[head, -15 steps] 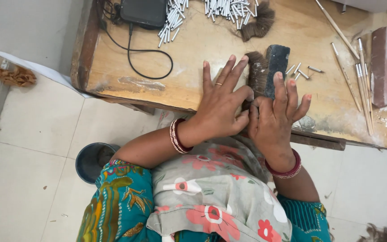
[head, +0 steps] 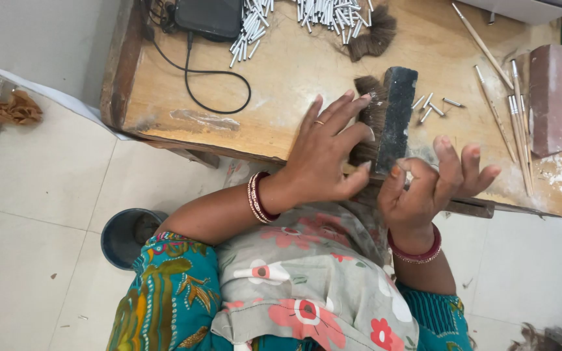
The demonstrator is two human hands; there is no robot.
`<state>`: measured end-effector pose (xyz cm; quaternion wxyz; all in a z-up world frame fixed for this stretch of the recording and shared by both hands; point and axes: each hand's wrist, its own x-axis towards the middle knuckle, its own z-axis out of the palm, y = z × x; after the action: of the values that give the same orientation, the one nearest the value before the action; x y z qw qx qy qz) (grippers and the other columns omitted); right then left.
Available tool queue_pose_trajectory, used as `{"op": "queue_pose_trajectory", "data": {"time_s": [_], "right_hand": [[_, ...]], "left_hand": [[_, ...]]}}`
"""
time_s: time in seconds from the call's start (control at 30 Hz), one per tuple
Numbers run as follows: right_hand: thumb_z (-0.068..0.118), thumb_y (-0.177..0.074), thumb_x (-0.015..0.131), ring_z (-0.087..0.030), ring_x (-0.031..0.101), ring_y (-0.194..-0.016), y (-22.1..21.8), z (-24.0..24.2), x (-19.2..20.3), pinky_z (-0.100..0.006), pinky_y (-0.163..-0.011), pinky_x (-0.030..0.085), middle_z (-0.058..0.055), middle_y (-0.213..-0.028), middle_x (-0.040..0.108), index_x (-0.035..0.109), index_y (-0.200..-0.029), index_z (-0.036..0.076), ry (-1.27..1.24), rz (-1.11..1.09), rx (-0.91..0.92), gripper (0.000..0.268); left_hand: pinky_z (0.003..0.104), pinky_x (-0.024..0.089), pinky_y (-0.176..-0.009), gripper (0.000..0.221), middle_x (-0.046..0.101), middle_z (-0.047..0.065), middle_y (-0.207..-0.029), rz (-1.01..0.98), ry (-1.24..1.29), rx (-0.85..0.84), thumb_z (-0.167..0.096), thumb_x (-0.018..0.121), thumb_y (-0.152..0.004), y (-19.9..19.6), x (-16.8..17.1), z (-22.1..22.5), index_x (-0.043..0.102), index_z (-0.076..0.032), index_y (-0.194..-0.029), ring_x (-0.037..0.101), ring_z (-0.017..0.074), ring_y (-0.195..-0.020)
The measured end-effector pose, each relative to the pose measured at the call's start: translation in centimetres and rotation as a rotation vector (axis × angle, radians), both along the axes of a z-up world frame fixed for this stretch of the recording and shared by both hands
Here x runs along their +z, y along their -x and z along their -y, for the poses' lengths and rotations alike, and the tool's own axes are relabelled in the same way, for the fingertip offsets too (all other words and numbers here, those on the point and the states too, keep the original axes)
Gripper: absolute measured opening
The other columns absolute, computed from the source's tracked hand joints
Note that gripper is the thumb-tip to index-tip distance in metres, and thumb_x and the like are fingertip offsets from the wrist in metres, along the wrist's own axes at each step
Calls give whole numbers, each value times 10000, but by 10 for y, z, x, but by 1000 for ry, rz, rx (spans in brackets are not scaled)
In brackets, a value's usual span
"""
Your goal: Assembling small brushes by inserting bristles into silver ferrules and attaching them to wooden handles.
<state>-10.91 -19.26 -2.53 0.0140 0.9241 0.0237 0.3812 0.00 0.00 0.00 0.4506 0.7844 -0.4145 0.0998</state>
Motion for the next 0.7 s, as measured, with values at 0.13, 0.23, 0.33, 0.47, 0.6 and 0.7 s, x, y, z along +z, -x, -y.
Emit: {"op": "queue_pose_trajectory", "data": {"time_s": [0.13,0.23,0.33,0.47,0.6,0.7], "right_hand": [[327,-1120,522,-337,228,-1550,8,2,-3,-637,-1283,43,-140,-1453,514,622,-930,96,145,188,69,315],[295,-1094,564,-335,244,-1545,9,3,-4,-638,-1291,57,-126,-1452,541,608,-873,92,144,232,63,304],[361,-1101,597,-351,216,-1568,14,0,7,-594,-1310,32,-163,-1515,510,724,-949,111,-43,141,110,319],[355,-1082,666,-352,228,-1585,20,-4,15,-557,-1326,38,-180,-1548,509,774,-956,116,-167,38,123,291],[303,-1030,698,-335,266,-1563,28,-7,27,-543,-1313,38,-148,-1485,569,775,-869,141,-86,154,152,241],[256,-1025,709,-369,332,-1526,34,-8,57,-554,-1298,70,-153,-1480,593,768,-895,133,-138,69,73,188]], "left_hand": [[455,541,-852,231,678,160,-993,-282,294,-208,-257,690,-918,9,7,-2,635,-59,-1023,670,368,-957],[415,488,-636,165,630,139,-835,-252,297,-342,-220,629,-1064,18,0,7,618,-95,-958,660,349,-741],[465,486,-674,114,610,161,-847,-157,329,-296,-144,594,-1042,24,3,10,590,-49,-980,638,388,-791],[461,505,-690,96,610,161,-875,-128,400,-343,-120,583,-1034,30,3,8,583,-25,-1038,642,385,-816],[468,485,-673,99,574,163,-826,-39,366,-298,-110,607,-1011,32,1,5,558,-33,-973,618,383,-764],[456,484,-671,86,566,162,-816,-35,427,-190,-86,589,-1024,24,7,-3,557,-30,-966,606,377,-746]]}}
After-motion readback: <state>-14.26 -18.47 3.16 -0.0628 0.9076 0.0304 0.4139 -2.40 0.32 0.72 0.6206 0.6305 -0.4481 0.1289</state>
